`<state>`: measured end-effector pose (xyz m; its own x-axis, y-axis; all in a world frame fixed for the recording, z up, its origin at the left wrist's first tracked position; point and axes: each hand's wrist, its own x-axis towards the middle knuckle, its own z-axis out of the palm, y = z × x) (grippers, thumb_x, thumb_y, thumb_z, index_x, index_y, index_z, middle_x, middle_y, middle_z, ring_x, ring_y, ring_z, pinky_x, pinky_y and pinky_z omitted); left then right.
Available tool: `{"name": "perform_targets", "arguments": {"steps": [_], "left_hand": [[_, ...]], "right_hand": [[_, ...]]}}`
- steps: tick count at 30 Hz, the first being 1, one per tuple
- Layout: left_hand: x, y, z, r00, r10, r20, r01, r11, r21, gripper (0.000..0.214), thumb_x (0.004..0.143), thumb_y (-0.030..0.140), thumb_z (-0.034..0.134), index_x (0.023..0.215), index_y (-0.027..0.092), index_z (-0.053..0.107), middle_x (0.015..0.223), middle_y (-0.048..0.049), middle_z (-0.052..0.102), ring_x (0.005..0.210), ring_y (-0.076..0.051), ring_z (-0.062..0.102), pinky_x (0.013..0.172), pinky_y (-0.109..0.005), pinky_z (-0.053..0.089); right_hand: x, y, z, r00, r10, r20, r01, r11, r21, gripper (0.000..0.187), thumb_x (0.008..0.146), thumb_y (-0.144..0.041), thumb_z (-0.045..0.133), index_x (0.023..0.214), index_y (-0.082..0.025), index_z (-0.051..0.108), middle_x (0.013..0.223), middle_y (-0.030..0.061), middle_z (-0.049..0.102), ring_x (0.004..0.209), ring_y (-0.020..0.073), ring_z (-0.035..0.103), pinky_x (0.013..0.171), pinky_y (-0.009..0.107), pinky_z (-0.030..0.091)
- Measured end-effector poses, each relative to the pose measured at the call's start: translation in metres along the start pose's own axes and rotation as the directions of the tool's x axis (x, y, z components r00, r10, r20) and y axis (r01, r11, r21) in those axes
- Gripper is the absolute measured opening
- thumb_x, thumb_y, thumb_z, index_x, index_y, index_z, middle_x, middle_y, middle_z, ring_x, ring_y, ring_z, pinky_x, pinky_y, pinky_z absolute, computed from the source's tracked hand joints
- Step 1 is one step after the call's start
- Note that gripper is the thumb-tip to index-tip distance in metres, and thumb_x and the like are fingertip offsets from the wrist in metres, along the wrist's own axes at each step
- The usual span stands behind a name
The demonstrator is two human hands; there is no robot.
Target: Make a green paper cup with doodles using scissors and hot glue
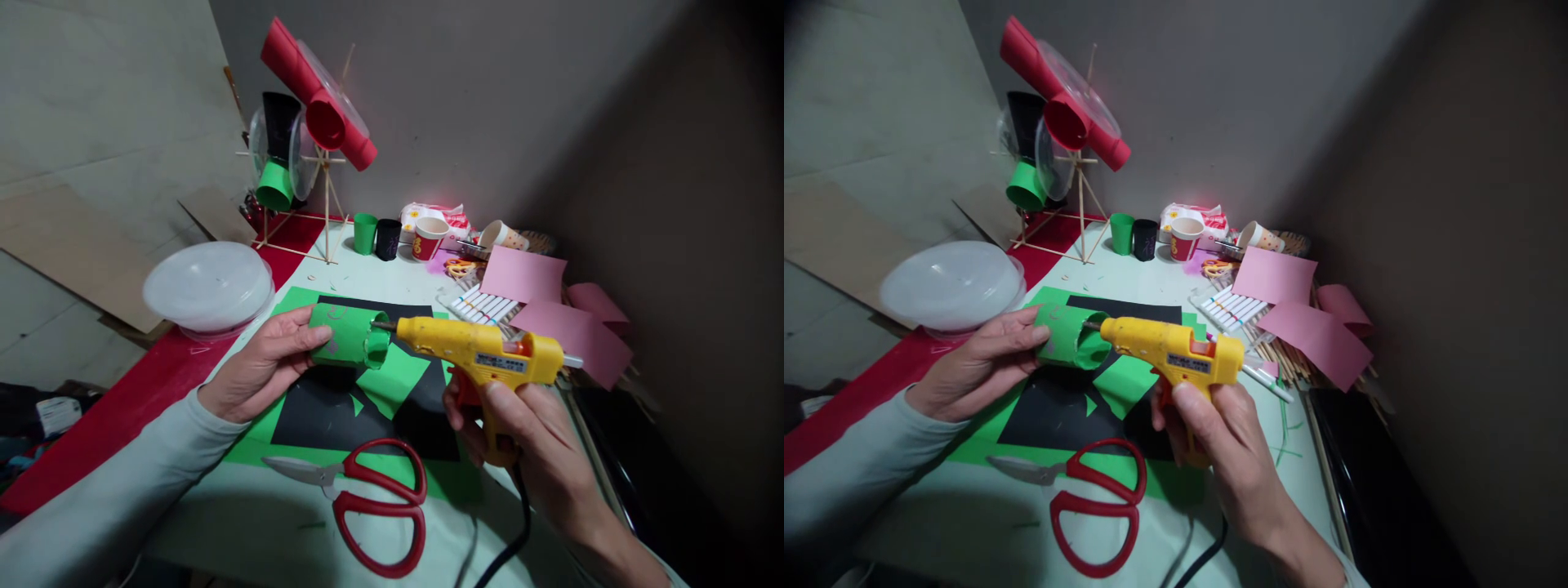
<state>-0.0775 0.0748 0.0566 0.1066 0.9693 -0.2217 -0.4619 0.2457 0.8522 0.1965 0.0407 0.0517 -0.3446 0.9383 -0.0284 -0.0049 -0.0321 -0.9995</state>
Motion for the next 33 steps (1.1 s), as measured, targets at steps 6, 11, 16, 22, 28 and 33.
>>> {"name": "perform_targets", "arguments": {"steps": [6,11,16,22,28,33], "left_hand": [[-0.002,0.002,0.002,1.0,0.009,0.019,-0.009,1.0,-0.02,0.018,0.071,0.011,0.088,0.083,0.014,0.074,0.077,-0.0027,0.07,0.069,-0.012,0.065,0.066,-0.017,0.058],[-0.001,0.002,0.001,1.0,0.004,-0.011,-0.004,1.0,-0.011,0.02,0.072,0.009,0.086,0.086,0.014,0.073,0.079,-0.0035,0.07,0.07,-0.013,0.065,0.065,-0.018,0.058],[0.001,0.002,0.001,0.998,0.005,-0.056,-0.006,1.0,-0.022,0.022,0.071,0.007,0.085,0.082,0.015,0.069,0.075,-0.0018,0.066,0.068,-0.013,0.063,0.063,-0.019,0.057],[0.006,0.007,-0.001,0.993,0.051,-0.111,-0.052,0.999,-0.011,0.012,0.078,0.004,0.077,0.084,0.014,0.073,0.08,-0.0033,0.072,0.07,-0.013,0.064,0.058,-0.017,0.056],[0.009,0.011,-0.005,0.983,0.056,-0.174,-0.057,0.998,0.002,0.016,0.082,-0.001,0.07,0.082,0.015,0.074,0.085,-0.0019,0.075,0.071,-0.013,0.068,0.057,-0.016,0.058],[0.009,0.01,-0.007,0.99,0.032,-0.14,-0.032,0.999,-0.001,0.018,0.077,0.001,0.077,0.083,0.017,0.073,0.081,0.0004,0.074,0.069,-0.012,0.068,0.056,-0.017,0.057]], "right_hand": [[-0.001,-0.002,0.0,1.0,0.007,-0.015,-0.007,0.999,-0.035,0.046,0.098,-0.058,0.053,0.077,-0.021,0.069,0.06,0.0018,0.056,0.051,0.0134,0.048,0.045,0.027,0.031],[-0.001,-0.004,0.002,1.0,-0.003,-0.006,0.002,0.997,-0.08,0.048,0.098,-0.059,0.052,0.073,-0.021,0.068,0.054,0.0006,0.052,0.048,0.0128,0.045,0.044,0.027,0.028],[-0.001,-0.005,0.0,1.0,-0.003,0.019,0.005,0.994,-0.11,0.049,0.097,-0.06,0.053,0.072,-0.02,0.069,0.057,0.0012,0.053,0.05,0.0125,0.045,0.045,0.027,0.028],[0.009,-0.01,0.0,1.0,0.002,-0.013,0.001,0.982,0.189,0.038,0.098,-0.052,0.051,0.092,-0.021,0.073,0.073,0.0044,0.07,0.045,0.012,0.046,0.044,0.028,0.034],[0.021,0.001,-0.015,0.943,0.142,-0.302,-0.024,0.932,0.363,0.017,0.081,-0.033,0.075,0.088,-0.018,0.071,0.076,0.0019,0.073,0.046,0.0054,0.044,0.038,0.017,0.033],[0.02,0.02,-0.025,0.903,0.262,-0.341,-0.132,0.923,0.36,0.022,0.073,-0.026,0.077,0.092,-0.017,0.072,0.08,0.0044,0.076,0.05,0.0071,0.049,0.037,0.015,0.038]]}}
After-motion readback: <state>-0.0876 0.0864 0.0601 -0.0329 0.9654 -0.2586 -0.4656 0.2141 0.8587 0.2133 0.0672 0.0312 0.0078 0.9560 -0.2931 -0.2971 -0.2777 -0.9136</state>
